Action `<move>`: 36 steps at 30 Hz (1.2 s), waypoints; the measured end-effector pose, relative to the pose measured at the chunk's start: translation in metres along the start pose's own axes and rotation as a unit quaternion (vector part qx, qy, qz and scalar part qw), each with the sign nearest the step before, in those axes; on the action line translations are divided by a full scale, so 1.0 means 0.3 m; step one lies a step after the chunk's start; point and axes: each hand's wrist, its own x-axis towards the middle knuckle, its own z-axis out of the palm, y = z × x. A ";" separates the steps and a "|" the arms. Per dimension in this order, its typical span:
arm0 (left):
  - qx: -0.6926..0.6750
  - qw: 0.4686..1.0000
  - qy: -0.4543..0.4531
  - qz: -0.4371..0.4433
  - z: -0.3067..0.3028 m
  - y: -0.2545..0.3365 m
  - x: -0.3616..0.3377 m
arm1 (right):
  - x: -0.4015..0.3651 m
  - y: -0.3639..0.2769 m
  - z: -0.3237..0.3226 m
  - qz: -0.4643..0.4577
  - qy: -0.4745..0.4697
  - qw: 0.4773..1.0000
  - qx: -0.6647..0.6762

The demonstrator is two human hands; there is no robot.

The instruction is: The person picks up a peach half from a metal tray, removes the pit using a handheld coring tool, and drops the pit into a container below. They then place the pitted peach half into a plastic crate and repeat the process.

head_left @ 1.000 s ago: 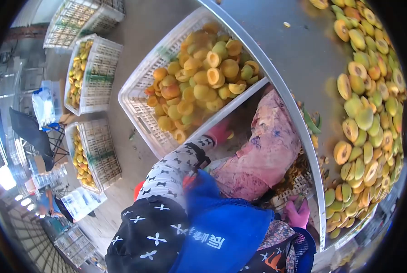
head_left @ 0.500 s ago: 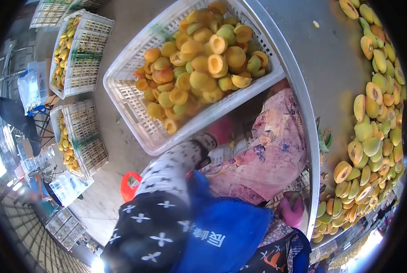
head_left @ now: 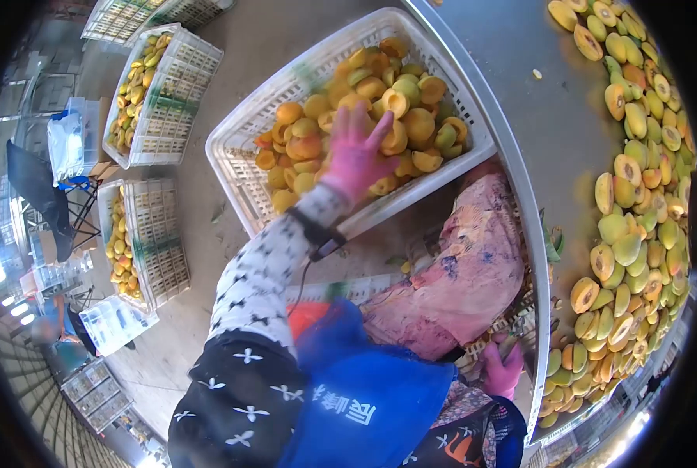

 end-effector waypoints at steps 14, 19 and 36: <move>0.062 0.956 -0.282 -0.047 -0.054 -0.208 0.183 | 0.028 -0.166 0.046 0.004 -0.014 1.000 0.000; 0.179 0.857 -0.442 -0.195 -0.260 -0.318 -0.006 | 0.012 -0.102 0.026 0.017 -0.005 0.998 0.055; 0.049 0.892 -0.445 0.070 -0.168 -0.189 -0.211 | -0.072 -0.103 0.070 0.019 0.015 0.994 0.108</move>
